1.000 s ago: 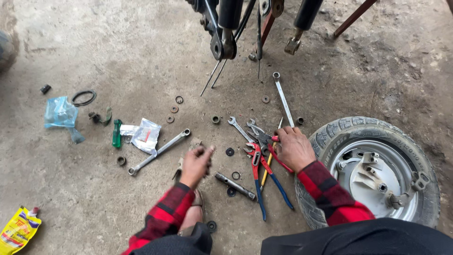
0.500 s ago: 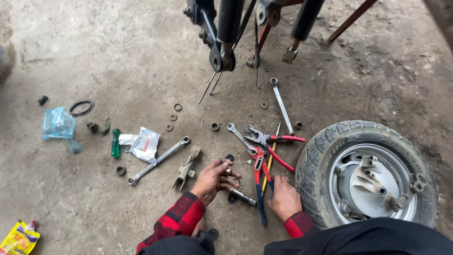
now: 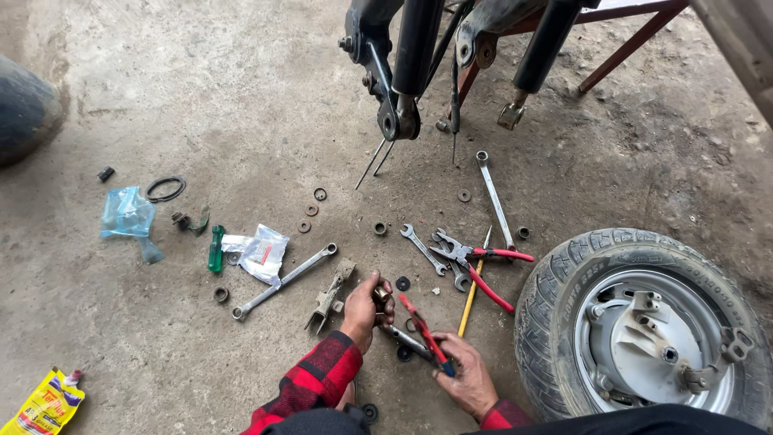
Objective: The person works on the front suspension of a scooter, using pliers and a pipe wrench to loosen and remove a bushing from the shock mount. They then pick up a yellow packet, apply its contents to a metal bracket, and hammer and press the part while seated on the ground.
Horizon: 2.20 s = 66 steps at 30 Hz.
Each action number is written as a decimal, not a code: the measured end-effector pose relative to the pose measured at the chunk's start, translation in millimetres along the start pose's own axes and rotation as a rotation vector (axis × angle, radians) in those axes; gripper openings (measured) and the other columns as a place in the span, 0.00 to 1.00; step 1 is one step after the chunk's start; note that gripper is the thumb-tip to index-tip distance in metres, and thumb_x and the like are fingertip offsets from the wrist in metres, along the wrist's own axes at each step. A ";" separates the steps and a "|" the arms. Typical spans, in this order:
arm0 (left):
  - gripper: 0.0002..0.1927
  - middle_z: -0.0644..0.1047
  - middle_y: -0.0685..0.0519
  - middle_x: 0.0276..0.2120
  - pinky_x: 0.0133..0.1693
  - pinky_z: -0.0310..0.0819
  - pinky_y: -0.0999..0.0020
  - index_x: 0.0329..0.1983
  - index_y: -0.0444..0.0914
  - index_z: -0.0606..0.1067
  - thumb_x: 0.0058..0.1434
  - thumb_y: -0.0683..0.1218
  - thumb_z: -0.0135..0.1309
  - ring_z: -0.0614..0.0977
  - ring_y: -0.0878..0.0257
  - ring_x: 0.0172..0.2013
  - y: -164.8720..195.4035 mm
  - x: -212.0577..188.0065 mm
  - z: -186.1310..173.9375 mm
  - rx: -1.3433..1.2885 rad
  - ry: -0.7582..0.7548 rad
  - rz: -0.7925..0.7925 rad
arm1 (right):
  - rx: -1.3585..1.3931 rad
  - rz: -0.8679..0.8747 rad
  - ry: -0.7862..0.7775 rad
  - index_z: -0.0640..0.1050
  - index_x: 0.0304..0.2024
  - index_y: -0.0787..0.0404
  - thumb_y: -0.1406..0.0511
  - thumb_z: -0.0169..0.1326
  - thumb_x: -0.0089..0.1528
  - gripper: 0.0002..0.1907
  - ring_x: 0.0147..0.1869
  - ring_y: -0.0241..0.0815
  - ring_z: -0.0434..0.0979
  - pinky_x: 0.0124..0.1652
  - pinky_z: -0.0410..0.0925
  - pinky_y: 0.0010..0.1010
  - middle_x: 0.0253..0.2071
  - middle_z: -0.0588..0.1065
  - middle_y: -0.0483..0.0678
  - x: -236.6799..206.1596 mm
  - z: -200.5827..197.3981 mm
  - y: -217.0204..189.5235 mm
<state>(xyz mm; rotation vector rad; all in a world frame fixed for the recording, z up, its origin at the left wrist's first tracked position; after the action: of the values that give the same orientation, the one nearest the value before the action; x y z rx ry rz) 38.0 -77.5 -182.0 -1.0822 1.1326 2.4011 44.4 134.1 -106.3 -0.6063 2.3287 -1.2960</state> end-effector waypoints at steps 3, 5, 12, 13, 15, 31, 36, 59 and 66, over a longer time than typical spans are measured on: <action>0.14 0.74 0.53 0.19 0.19 0.65 0.69 0.38 0.40 0.72 0.69 0.54 0.44 0.75 0.63 0.17 7.3 1.6 -1.8 0.108 -0.009 0.108 | 0.055 0.093 -0.096 0.80 0.44 0.64 0.70 0.63 0.47 0.21 0.52 0.46 0.82 0.55 0.70 0.33 0.47 0.79 0.48 0.7 17.1 6.9; 0.14 0.73 0.53 0.19 0.19 0.65 0.69 0.38 0.40 0.71 0.70 0.55 0.45 0.74 0.62 0.16 8.8 1.9 -1.1 0.116 -0.053 0.101 | 0.213 0.159 -0.150 0.81 0.47 0.63 0.71 0.62 0.49 0.21 0.51 0.43 0.81 0.55 0.70 0.32 0.45 0.81 0.48 1.0 22.2 13.6; 0.16 0.66 0.55 0.14 0.14 0.57 0.68 0.34 0.41 0.67 0.71 0.56 0.47 0.67 0.63 0.11 16.6 -13.0 12.5 0.086 -0.079 0.037 | 0.646 0.374 -0.289 0.80 0.38 0.62 0.73 0.58 0.49 0.13 0.48 0.34 0.78 0.51 0.70 0.29 0.45 0.81 0.46 -5.0 14.5 26.0; 0.15 0.67 0.55 0.15 0.15 0.58 0.69 0.34 0.41 0.67 0.71 0.55 0.47 0.68 0.63 0.12 18.1 -16.3 17.7 0.092 -0.087 0.038 | 0.678 0.374 -0.302 0.78 0.34 0.63 0.73 0.57 0.49 0.10 0.49 0.33 0.79 0.52 0.70 0.28 0.48 0.82 0.45 -5.8 13.0 25.1; 0.14 0.69 0.55 0.17 0.16 0.60 0.69 0.35 0.41 0.68 0.71 0.55 0.47 0.70 0.64 0.14 23.4 -22.0 26.1 0.106 -0.101 0.044 | 0.709 0.342 -0.303 0.74 0.31 0.63 0.74 0.58 0.50 0.08 0.45 0.32 0.75 0.50 0.70 0.29 0.46 0.80 0.44 -6.1 10.3 22.1; 0.15 0.80 0.52 0.25 0.22 0.65 0.76 0.48 0.40 0.71 0.74 0.54 0.41 0.76 0.68 0.19 50.6 -39.1 47.4 0.248 -0.348 0.211 | 0.718 0.390 -0.307 0.74 0.28 0.64 0.74 0.58 0.51 0.05 0.42 0.33 0.73 0.50 0.71 0.30 0.48 0.80 0.42 -6.6 -1.4 18.7; 0.13 0.79 0.53 0.24 0.21 0.65 0.76 0.47 0.41 0.71 0.75 0.53 0.41 0.75 0.70 0.19 40.3 -37.6 54.7 0.279 -0.385 0.211 | 0.758 0.416 -0.290 0.75 0.30 0.63 0.73 0.58 0.52 0.05 0.43 0.35 0.75 0.52 0.73 0.34 0.37 0.74 0.46 -10.9 -1.5 27.0; 0.17 0.82 0.48 0.32 0.38 0.82 0.64 0.47 0.35 0.73 0.63 0.50 0.62 0.85 0.60 0.33 -33.2 -55.2 106.9 -0.062 -0.390 -0.136 | 0.812 0.370 -0.281 0.70 0.55 0.65 0.69 0.55 0.61 0.20 0.45 0.41 0.78 0.48 0.72 0.35 0.40 0.76 0.49 -13.7 27.5 22.9; 0.21 0.73 0.53 0.16 0.26 0.77 0.65 0.29 0.37 0.69 0.68 0.55 0.59 0.78 0.62 0.18 -5.1 -39.8 158.4 0.040 -0.421 0.027 | 1.099 0.601 -0.395 0.69 0.60 0.65 0.66 0.60 0.53 0.32 0.53 0.44 0.80 0.57 0.71 0.37 0.45 0.78 0.50 -30.1 11.9 5.5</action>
<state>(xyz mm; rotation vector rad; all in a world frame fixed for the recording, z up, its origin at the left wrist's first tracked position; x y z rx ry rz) -13.5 47.5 -90.2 -0.5117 1.0427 2.4532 74.7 145.1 -112.7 0.1881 1.0559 -1.6479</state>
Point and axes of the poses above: each hand's wrist, its own x-axis towards the middle knuckle, its own z-axis out of the palm, y = z × x, the point moved 8 cm from there along x, towards the middle knuckle
